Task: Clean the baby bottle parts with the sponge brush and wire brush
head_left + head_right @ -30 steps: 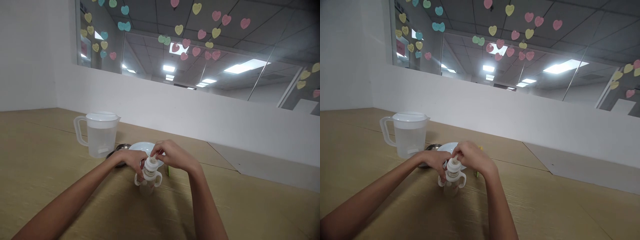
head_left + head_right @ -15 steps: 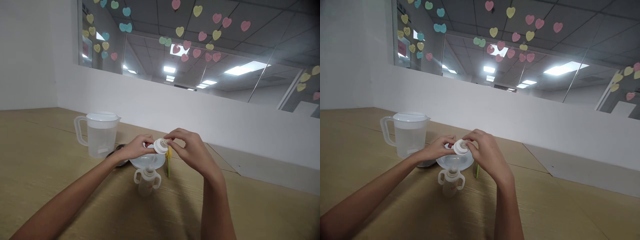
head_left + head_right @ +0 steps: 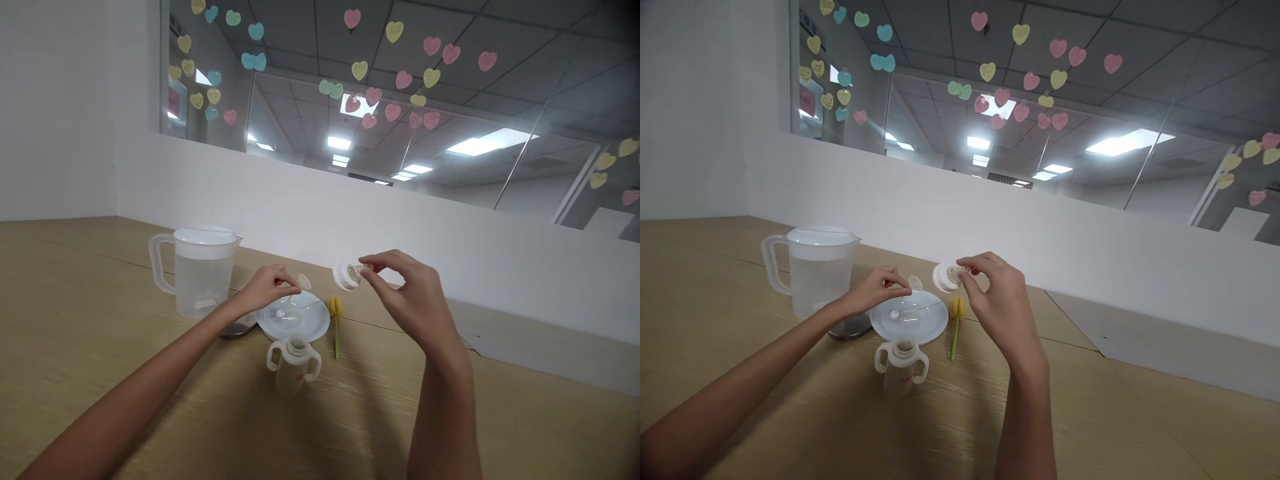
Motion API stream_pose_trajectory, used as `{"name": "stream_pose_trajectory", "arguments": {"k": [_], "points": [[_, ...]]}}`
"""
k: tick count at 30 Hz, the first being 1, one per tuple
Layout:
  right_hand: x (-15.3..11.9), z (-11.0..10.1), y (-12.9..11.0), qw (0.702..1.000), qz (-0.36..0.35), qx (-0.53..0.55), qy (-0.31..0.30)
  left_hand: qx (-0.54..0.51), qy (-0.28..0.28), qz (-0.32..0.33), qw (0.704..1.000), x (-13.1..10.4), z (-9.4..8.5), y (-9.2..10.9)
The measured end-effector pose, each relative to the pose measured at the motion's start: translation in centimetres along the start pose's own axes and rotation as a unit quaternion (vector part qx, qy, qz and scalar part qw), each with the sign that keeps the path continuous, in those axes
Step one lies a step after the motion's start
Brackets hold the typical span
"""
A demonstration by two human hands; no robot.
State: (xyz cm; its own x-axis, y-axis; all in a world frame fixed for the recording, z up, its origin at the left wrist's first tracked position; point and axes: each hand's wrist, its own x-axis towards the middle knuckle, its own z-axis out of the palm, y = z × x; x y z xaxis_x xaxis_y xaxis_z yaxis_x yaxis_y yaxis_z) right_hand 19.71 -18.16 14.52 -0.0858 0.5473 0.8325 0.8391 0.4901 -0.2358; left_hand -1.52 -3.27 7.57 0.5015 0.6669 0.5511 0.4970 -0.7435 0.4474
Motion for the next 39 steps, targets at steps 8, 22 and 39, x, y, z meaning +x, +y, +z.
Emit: {"name": "stream_pose_trajectory", "arguments": {"k": [8,22,39], "points": [[0.3,1.1,0.1,0.999,-0.007,-0.005,-0.035,0.099,-0.08,-0.005,0.992,-0.2,1.3,-2.3],[0.4,1.7,-0.4,0.998,-0.004,0.011,-0.057,0.154,-0.162,-0.027,0.974,-0.9,4.8,-2.3],[0.8,4.3,-1.2,0.991,0.005,0.109,-0.075,-0.175,-0.016,0.056,0.983,-1.5,-0.5,6.5]]}}
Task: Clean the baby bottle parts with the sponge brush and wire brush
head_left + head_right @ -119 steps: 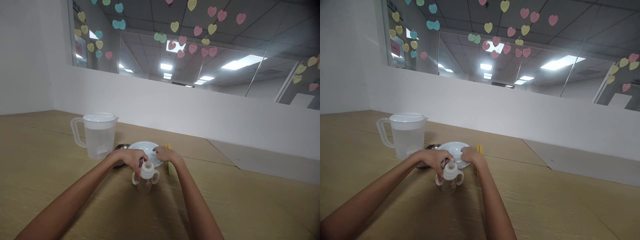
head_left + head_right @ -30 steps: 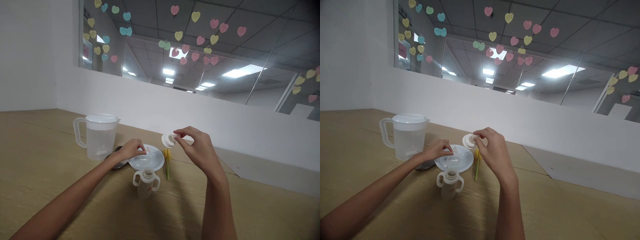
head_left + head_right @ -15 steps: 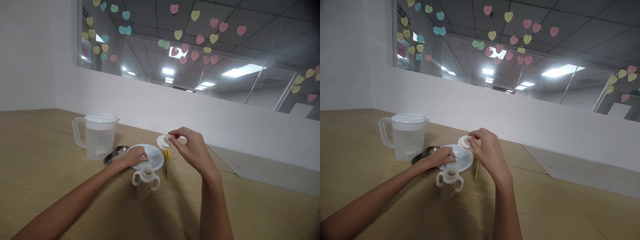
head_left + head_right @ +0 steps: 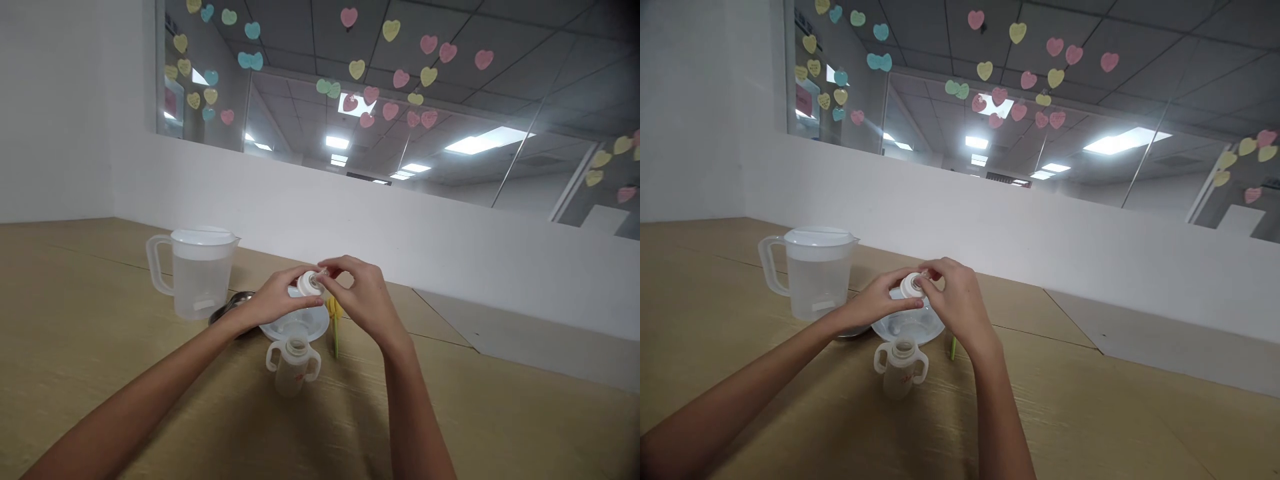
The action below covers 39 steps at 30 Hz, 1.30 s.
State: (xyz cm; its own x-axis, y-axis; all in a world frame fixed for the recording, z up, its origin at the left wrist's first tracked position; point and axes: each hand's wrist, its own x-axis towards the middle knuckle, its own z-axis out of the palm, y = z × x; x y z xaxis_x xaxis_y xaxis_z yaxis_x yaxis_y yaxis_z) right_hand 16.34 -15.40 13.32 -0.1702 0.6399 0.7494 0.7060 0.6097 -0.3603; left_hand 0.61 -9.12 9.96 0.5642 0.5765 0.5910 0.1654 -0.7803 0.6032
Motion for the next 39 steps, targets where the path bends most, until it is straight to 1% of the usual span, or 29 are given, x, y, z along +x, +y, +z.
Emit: {"name": "stream_pose_trajectory", "arguments": {"k": [3,6,8,10,12,15,18,21,24,26,27,28,30,32,35,36,37,38,39], "points": [[0.2,1.1,0.0,0.997,0.05,0.033,0.038,0.031,0.063,0.011,0.997,-0.1,0.1,0.2],[0.5,2.5,0.4,0.993,0.107,-0.027,0.035,0.076,0.11,0.028,0.991,-0.1,0.1,0.3],[0.6,3.2,0.7,0.993,0.105,-0.05,0.013,0.11,0.132,0.033,0.985,-0.2,0.1,0.4],[0.7,3.6,1.1,0.996,0.077,-0.036,-0.015,0.129,0.134,0.035,0.982,-0.3,0.0,0.6],[0.7,3.7,1.4,0.998,0.046,-0.015,-0.046,0.124,0.103,0.04,0.986,-0.3,-0.4,0.7],[0.6,3.4,1.6,0.995,0.007,0.006,-0.099,0.094,0.012,0.042,0.995,-0.4,-1.6,0.7],[0.5,3.1,1.3,0.988,-0.015,0.032,-0.148,0.054,-0.071,0.027,0.996,-0.4,-3.0,0.4],[0.4,2.9,1.0,0.979,-0.028,0.07,-0.188,0.013,-0.123,0.017,0.992,-0.5,-3.8,0.1],[0.5,2.9,0.9,0.969,-0.03,0.113,-0.219,-0.004,-0.163,0.01,0.987,-0.6,-4.3,0.2],[0.4,2.7,1.0,0.956,-0.02,0.167,-0.241,-0.005,-0.177,0.008,0.984,-0.7,-4.7,0.2],[0.3,2.5,1.1,0.944,-0.01,0.214,-0.253,-0.007,-0.18,0.009,0.984,-0.7,-5.0,0.2],[0.0,2.1,1.2,0.927,0.001,0.269,-0.262,-0.012,-0.179,0.013,0.984,-0.8,-5.3,0.1],[-0.5,1.1,1.2,0.884,0.019,0.387,-0.262,-0.028,-0.171,0.022,0.985,-0.8,-6.0,-0.1],[-1.2,-0.3,1.1,0.857,-0.002,0.463,-0.226,-0.038,-0.165,0.022,0.985,-0.9,-6.5,-0.3],[-1.7,-2.3,0.9,0.832,-0.056,0.524,-0.173,-0.011,-0.16,-0.009,0.987,-0.8,-6.7,-0.3],[-1.6,-2.7,0.9,0.829,-0.059,0.532,-0.161,0.01,-0.156,-0.021,0.988,-0.7,-6.6,-0.4],[-1.5,-2.9,1.1,0.833,-0.051,0.529,-0.154,0.039,-0.149,-0.032,0.988,-0.6,-6.4,-0.6],[-1.2,-2.8,1.4,0.846,-0.031,0.51,-0.152,0.074,-0.139,-0.044,0.986,-0.5,-6.1,-0.9],[-0.9,-2.5,1.8,0.868,-0.002,0.471,-0.157,0.115,-0.128,-0.057,0.984,-0.4,-5.8,-1.4]]}}
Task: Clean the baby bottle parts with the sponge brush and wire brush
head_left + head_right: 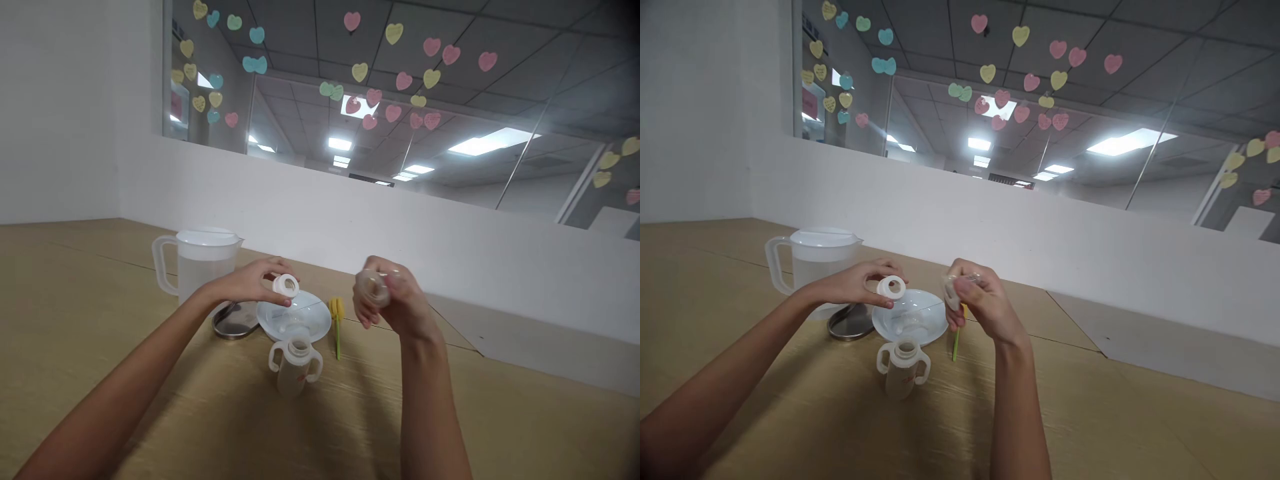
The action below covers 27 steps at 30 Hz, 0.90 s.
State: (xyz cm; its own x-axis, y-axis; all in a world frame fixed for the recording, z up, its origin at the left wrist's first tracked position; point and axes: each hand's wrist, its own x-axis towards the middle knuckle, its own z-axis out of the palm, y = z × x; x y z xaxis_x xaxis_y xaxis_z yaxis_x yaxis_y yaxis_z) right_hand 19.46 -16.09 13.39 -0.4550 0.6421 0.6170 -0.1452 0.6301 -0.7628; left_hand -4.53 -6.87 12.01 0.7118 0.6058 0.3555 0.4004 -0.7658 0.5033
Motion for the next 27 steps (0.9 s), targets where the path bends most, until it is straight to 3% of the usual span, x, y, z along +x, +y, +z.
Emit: {"name": "stream_pose_trajectory", "arguments": {"k": [2,3,4,6,8,11,15,27], "points": [[0.9,-0.4,1.5,0.986,0.091,-0.139,0.015,0.081,0.02,-0.043,0.996,0.6,0.9,-1.0],[1.3,-0.5,2.6,0.962,0.146,-0.23,0.011,0.119,0.025,-0.064,0.991,0.9,1.4,-1.7],[1.8,-0.4,3.8,0.922,0.194,-0.334,0.006,0.156,0.02,-0.081,0.984,1.1,1.9,-2.4],[2.6,-0.1,6.4,0.787,0.266,-0.555,-0.035,0.219,0.001,-0.096,0.971,1.6,3.0,-3.9],[3.0,0.3,9.0,0.746,0.301,-0.591,-0.057,0.262,-0.026,-0.103,0.959,1.9,4.1,-5.2],[3.2,1.0,11.9,0.721,0.328,-0.603,-0.091,0.289,-0.064,-0.123,0.947,2.1,5.4,-6.8],[3.0,1.3,14.1,0.691,0.347,-0.626,-0.102,0.292,-0.084,-0.131,0.944,2.3,6.5,-7.8],[2.6,1.8,15.8,0.655,0.371,-0.645,-0.128,0.293,-0.101,-0.14,0.941,2.2,7.6,-7.8]]}}
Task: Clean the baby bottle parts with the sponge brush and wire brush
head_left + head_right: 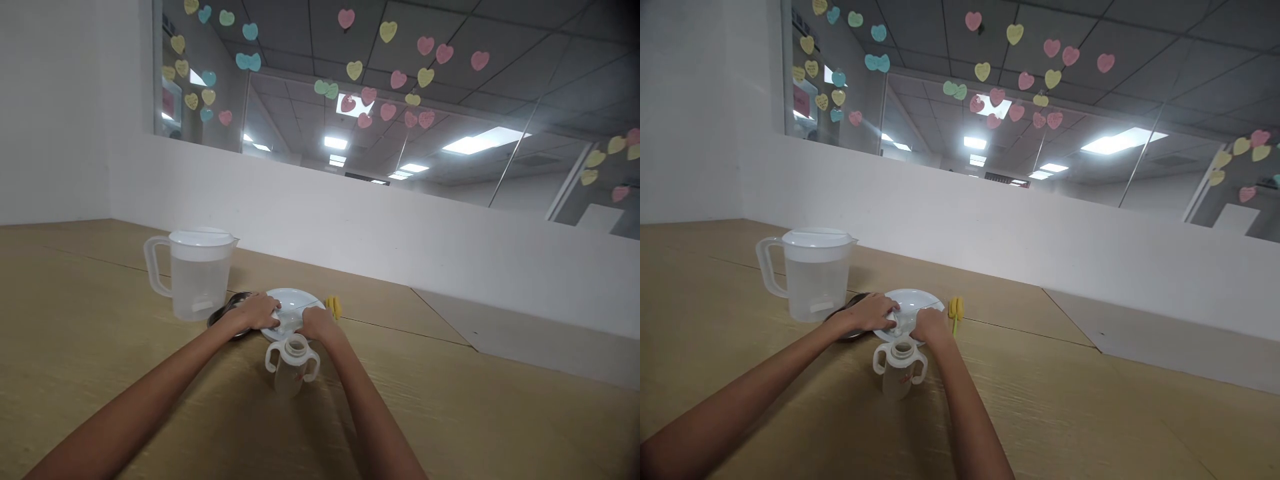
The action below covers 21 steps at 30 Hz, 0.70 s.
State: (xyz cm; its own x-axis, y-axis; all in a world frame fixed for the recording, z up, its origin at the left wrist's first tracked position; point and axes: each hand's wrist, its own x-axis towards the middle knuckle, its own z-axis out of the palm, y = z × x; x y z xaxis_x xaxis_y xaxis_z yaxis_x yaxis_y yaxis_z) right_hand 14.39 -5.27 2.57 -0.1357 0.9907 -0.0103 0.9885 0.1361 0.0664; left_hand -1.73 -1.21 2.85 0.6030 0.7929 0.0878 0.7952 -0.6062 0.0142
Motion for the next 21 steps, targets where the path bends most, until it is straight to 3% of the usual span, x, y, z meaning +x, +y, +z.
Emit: {"name": "stream_pose_trajectory", "arguments": {"k": [5,8,10,13,16,18,21], "points": [[-0.1,0.0,-0.1,1.0,-0.001,0.007,-0.001,0.004,-0.018,-0.008,1.0,0.0,-0.2,-0.2],[-0.3,-0.7,0.3,1.0,-0.008,0.029,0.011,-0.001,-0.008,-0.009,1.0,-0.5,-1.7,-0.3],[-0.7,-1.7,0.7,0.998,-0.014,0.049,0.025,-0.034,0.047,-0.003,0.998,-1.2,-3.6,-0.4],[-1.9,-3.5,1.6,0.994,-0.026,0.088,0.056,-0.112,0.206,-0.009,0.972,-2.9,-7.2,-1.1],[-3.5,-5.6,2.4,0.986,-0.037,0.132,0.092,-0.16,0.382,-0.046,0.909,-4.7,-10.2,-2.9],[-4.7,-6.8,2.8,0.98,-0.042,0.154,0.115,-0.173,0.517,-0.108,0.831,-5.4,-11.0,-5.0],[-6.5,-8.1,3.2,0.969,-0.049,0.19,0.148,-0.171,0.671,-0.22,0.687,-5.8,-10.3,-8.7]]}}
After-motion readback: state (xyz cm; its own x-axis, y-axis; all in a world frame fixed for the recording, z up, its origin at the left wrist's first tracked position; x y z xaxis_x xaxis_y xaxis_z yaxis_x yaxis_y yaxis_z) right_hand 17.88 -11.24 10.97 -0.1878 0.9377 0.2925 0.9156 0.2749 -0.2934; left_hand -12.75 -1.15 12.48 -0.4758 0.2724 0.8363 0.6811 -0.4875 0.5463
